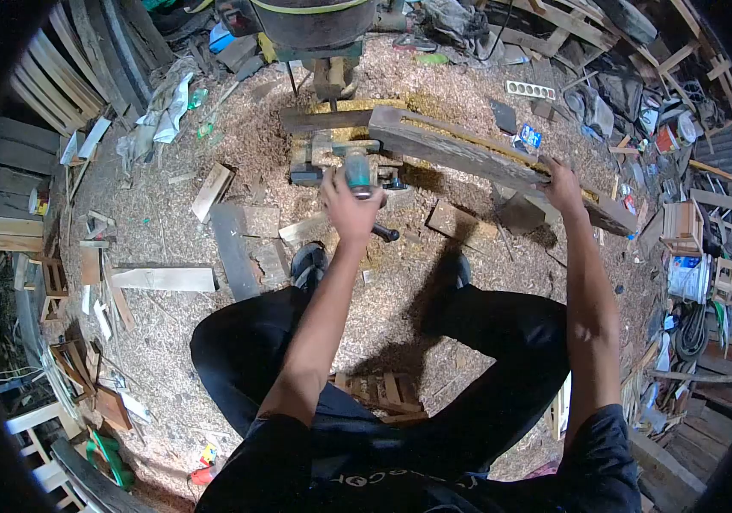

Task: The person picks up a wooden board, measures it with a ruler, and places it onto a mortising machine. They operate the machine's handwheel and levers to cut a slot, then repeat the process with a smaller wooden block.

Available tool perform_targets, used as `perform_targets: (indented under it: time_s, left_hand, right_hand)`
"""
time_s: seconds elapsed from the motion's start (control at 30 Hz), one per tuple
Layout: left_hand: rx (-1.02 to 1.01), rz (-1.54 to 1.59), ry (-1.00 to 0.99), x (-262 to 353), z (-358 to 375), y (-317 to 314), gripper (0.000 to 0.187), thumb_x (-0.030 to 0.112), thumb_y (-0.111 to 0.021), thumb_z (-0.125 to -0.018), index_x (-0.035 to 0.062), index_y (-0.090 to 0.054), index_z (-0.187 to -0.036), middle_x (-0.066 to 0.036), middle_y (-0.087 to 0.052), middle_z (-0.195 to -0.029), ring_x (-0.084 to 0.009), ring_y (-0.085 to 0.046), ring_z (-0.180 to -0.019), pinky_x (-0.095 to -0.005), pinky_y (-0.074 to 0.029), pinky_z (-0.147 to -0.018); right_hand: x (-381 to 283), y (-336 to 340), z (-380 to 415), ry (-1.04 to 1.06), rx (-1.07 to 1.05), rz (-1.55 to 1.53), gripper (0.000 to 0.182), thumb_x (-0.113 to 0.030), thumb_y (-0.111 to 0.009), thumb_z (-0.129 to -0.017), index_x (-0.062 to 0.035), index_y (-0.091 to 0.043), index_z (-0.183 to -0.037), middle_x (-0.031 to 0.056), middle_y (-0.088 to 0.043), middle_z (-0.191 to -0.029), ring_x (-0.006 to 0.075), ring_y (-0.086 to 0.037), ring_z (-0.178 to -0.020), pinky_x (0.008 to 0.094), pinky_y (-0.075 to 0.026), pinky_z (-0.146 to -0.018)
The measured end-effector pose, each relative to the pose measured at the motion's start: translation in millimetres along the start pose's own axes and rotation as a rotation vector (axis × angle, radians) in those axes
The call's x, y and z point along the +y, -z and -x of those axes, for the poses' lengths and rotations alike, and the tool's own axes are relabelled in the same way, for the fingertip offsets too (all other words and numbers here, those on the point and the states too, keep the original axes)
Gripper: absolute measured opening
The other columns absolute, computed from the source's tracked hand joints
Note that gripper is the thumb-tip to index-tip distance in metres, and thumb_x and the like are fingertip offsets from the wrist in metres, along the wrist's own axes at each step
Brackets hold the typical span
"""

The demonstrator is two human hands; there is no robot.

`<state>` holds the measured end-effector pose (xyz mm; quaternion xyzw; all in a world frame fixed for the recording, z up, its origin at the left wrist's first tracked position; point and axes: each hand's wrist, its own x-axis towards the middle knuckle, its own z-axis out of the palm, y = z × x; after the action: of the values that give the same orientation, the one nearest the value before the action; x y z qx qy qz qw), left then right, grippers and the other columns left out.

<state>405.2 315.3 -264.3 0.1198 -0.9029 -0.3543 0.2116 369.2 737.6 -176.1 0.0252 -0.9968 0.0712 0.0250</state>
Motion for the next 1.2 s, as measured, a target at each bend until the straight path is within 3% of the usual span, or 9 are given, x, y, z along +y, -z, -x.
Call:
perform_targets:
  time_s: [0.13, 0.2, 0.37, 0.47, 0.57, 0.6, 0.8, 0.97, 1.2]
  left_hand:
    - [-0.309, -0.227, 0.067, 27.3, -5.2, 18.7, 0.085, 0.037, -0.077, -0.072, 0.0034, -0.035, -0.139, -0.021, -0.031, -0.143, -0.0376, -0.030, -0.132, -0.0568, -0.026, -0.107]
    - [-0.271, -0.231, -0.032, 19.2, -5.8, 18.8, 0.084, 0.036, -0.075, -0.075, 0.0022, -0.034, -0.139, -0.020, -0.031, -0.144, -0.0378, -0.031, -0.131, -0.0561, -0.024, -0.109]
    - [-0.406, -0.134, -0.561, 81.9, -37.3, 4.0, 0.080, 0.031, -0.074, -0.078, 0.0011, -0.035, -0.141, -0.019, -0.028, -0.150, -0.0336, -0.023, -0.140, -0.0545, -0.019, -0.112]
    - [-0.371, -0.319, -0.745, 119.6, -73.7, -36.7, 0.074, 0.030, -0.074, -0.078, 0.0043, -0.039, -0.139, -0.016, -0.034, -0.148, -0.0288, -0.026, -0.141, -0.0550, -0.023, -0.111]
    - [-0.790, -0.343, -0.697, 123.7, -105.6, -76.9, 0.066, 0.028, -0.071, -0.080, 0.0079, -0.043, -0.137, -0.013, -0.042, -0.144, -0.0271, -0.035, -0.137, -0.0543, -0.027, -0.110]
    - [-0.781, -0.353, -0.716, 122.9, -107.9, -77.2, 0.060, 0.028, -0.069, -0.083, 0.0093, -0.044, -0.134, -0.011, -0.049, -0.137, -0.0274, -0.043, -0.131, -0.0518, -0.029, -0.110]
    - [-0.660, -0.330, -0.778, 116.7, -105.5, -80.0, 0.054, 0.029, -0.065, -0.086, 0.0060, -0.046, -0.131, -0.013, -0.051, -0.134, -0.0280, -0.044, -0.128, -0.0488, -0.030, -0.107]
    - [-0.504, -0.291, -0.829, 118.5, -107.8, -86.9, 0.054, 0.027, -0.068, -0.084, 0.0043, -0.047, -0.128, -0.013, -0.053, -0.129, -0.0290, -0.045, -0.125, -0.0471, -0.032, -0.103]
    - [-0.524, -0.268, -0.895, 164.8, -131.0, -54.5, 0.056, 0.028, -0.069, -0.084, 0.0026, -0.048, -0.129, -0.015, -0.052, -0.130, -0.0279, -0.045, -0.126, -0.0465, -0.030, -0.107]
  right_hand:
    - [-0.4, 6.6, -9.6, 0.033, 0.023, -0.067, 0.064, -0.014, -0.084, -0.062, -0.0081, -0.059, -0.122, 0.0200, -0.064, -0.111, 0.0394, -0.059, -0.106, 0.0474, -0.045, -0.091]
    - [-1.0, 9.4, -12.9, 0.076, 0.050, -0.104, 0.064, -0.013, -0.083, -0.063, -0.0073, -0.059, -0.121, 0.0203, -0.065, -0.109, 0.0391, -0.059, -0.105, 0.0468, -0.045, -0.091]
    - [-9.8, 22.0, -8.0, 0.113, 0.072, -0.017, 0.065, -0.010, -0.083, -0.061, -0.0040, -0.059, -0.120, 0.0197, -0.061, -0.118, 0.0393, -0.056, -0.112, 0.0445, -0.046, -0.093]
    - [-5.8, 15.2, -8.5, 0.076, 0.013, -0.028, 0.067, -0.013, -0.084, -0.060, -0.0049, -0.058, -0.122, 0.0181, -0.060, -0.120, 0.0389, -0.054, -0.114, 0.0451, -0.042, -0.097]
    - [-4.5, 15.0, -8.9, 0.078, -0.001, -0.045, 0.067, -0.014, -0.083, -0.062, -0.0032, -0.056, -0.122, 0.0188, -0.059, -0.120, 0.0398, -0.052, -0.115, 0.0461, -0.041, -0.097]
    - [0.4, 12.6, -12.5, 0.088, 0.002, -0.059, 0.067, -0.013, -0.082, -0.062, -0.0027, -0.056, -0.122, 0.0189, -0.059, -0.120, 0.0401, -0.052, -0.115, 0.0458, -0.041, -0.097]
    - [12.0, 4.2, -30.5, 0.151, 0.145, -0.041, 0.068, -0.012, -0.083, -0.062, -0.0011, -0.054, -0.123, 0.0204, -0.058, -0.119, 0.0406, -0.053, -0.111, 0.0466, -0.044, -0.094]
    - [17.8, 13.5, -49.9, 0.159, 0.078, -0.053, 0.066, -0.006, -0.081, -0.064, -0.0024, -0.054, -0.124, 0.0185, -0.057, -0.122, 0.0383, -0.053, -0.114, 0.0451, -0.044, -0.097]
    - [25.0, 22.6, -68.0, 0.230, 0.077, -0.082, 0.066, -0.004, -0.077, -0.065, -0.0008, -0.053, -0.125, 0.0187, -0.057, -0.122, 0.0391, -0.052, -0.116, 0.0437, -0.044, -0.097]
